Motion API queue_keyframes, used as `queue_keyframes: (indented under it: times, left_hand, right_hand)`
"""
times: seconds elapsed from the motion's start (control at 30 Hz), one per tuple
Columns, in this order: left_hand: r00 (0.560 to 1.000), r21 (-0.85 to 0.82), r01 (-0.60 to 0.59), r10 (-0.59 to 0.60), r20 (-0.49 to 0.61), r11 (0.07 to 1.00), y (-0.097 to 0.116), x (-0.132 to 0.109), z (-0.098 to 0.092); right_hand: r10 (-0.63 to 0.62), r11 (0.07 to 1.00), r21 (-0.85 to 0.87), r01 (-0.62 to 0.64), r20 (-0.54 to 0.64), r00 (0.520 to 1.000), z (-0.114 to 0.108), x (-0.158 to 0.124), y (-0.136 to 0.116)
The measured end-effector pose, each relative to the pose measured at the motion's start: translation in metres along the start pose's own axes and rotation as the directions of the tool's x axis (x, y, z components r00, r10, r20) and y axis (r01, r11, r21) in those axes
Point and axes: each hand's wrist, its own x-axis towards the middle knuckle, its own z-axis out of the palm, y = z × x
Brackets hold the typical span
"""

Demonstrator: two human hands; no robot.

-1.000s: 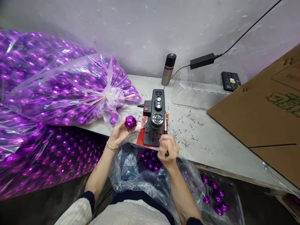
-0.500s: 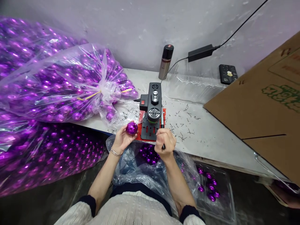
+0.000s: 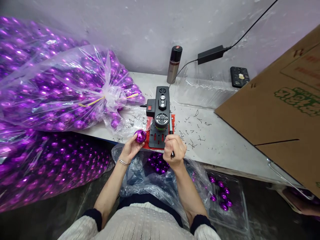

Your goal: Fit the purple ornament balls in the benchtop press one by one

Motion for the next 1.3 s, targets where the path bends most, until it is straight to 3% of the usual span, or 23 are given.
queue_keyframes:
  times: [0.13,0.23,0.4,0.57,0.73,0.87,1.07,1.3]
  left_hand:
    - [0.990,0.183,-0.139,0.142,-0.003,0.973,-0.011,0.007,0.001]
    - [0.962,0.393,-0.259,0.272,0.023,0.882,-0.021,0.018,0.007]
    - [0.860,0.728,-0.475,0.434,0.268,0.493,-0.028,0.031,0.017]
    - [0.811,0.786,-0.539,0.437,0.388,0.302,-0.027,0.036,0.022]
    - [0.719,0.762,-0.638,0.439,0.538,0.112,-0.024,0.043,0.026]
    - [0.683,0.740,-0.666,0.476,0.555,0.093,-0.034,0.053,0.024]
    - [0.678,0.749,-0.654,0.522,0.517,0.107,-0.050,0.060,0.014]
    - [0.679,0.732,-0.669,0.506,0.532,0.128,-0.048,0.058,0.014]
  right_hand:
    - [0.017,1.000,-0.005,-0.017,-0.002,1.000,-0.001,0.007,-0.001]
    - [0.000,1.000,-0.003,0.000,-0.016,1.000,-0.001,0.012,-0.002]
    - [-0.029,0.999,-0.023,0.029,0.005,1.000,-0.001,0.017,-0.006]
    - [-0.047,0.998,-0.044,0.049,0.038,0.998,-0.003,0.013,-0.005]
    - [-0.048,0.998,-0.041,0.050,0.032,0.998,-0.003,0.010,-0.002]
    - [-0.056,0.997,-0.045,0.058,0.037,0.998,-0.003,0.010,-0.004]
    - [-0.035,0.999,-0.037,0.036,0.027,0.999,-0.003,0.006,-0.004]
    - [-0.068,0.998,0.000,0.068,0.013,0.998,0.003,-0.013,0.007]
